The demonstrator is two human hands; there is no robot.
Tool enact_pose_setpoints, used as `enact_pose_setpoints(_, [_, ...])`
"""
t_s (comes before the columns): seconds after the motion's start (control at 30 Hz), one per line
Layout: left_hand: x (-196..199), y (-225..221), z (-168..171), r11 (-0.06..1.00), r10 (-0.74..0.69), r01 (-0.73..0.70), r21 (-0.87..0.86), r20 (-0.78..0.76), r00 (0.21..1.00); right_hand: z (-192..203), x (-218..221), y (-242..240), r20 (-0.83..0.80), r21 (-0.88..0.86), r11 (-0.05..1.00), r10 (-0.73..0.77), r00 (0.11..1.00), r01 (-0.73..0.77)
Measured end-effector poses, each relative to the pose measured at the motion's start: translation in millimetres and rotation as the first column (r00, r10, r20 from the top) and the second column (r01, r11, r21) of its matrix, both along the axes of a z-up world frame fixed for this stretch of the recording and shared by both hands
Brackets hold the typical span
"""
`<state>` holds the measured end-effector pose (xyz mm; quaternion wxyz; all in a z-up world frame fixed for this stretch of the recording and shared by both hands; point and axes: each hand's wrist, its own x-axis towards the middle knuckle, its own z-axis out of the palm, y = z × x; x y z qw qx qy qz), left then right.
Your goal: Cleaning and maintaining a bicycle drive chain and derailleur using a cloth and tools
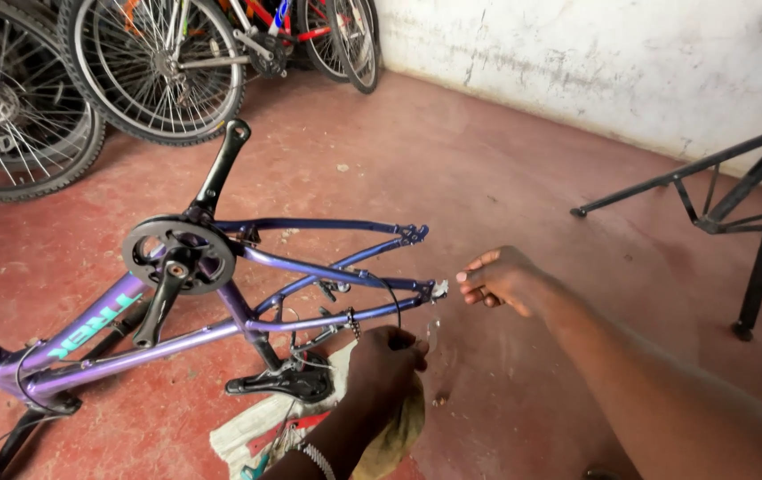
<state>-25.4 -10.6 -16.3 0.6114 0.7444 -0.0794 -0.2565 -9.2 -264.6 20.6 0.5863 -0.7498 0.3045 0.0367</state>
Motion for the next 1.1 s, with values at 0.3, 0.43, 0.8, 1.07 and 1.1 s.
enact_pose_setpoints(0.3, [-9.6, 2.6, -10.9, 0.993, -0.114, 0.114, -0.001, 0.012, 0.993, -8.0, 14.8, 10.2, 0.012, 0.144, 0.988, 0.058, 0.998, -0.059])
enact_pose_setpoints(0.43, [-6.9, 3.4, -3.6, 0.99, -0.139, 0.139, 0.015, -0.015, 0.99, -6.9, 33.9, -2.2, -0.108, 0.171, 0.974, 0.166, 0.98, -0.146])
enact_pose_setpoints(0.8, [-0.7, 1.9, -14.8, 0.993, -0.107, 0.108, 0.042, -0.037, 0.994, -8.2, 53.4, -18.4, -0.178, 0.201, 0.935, 0.329, 0.927, -0.293])
enact_pose_setpoints(1.07, [-6.6, 0.5, -10.3, 0.991, -0.125, 0.126, 0.031, -0.033, 0.992, 16.7, 40.6, -5.9, -0.198, 0.165, 0.925, 0.371, 0.907, -0.342])
enact_pose_setpoints(1.1, [-7.2, 0.2, -8.9, 0.991, -0.125, 0.126, 0.031, -0.031, 0.992, 17.7, 40.5, -5.5, -0.197, 0.164, 0.925, 0.371, 0.908, -0.342])
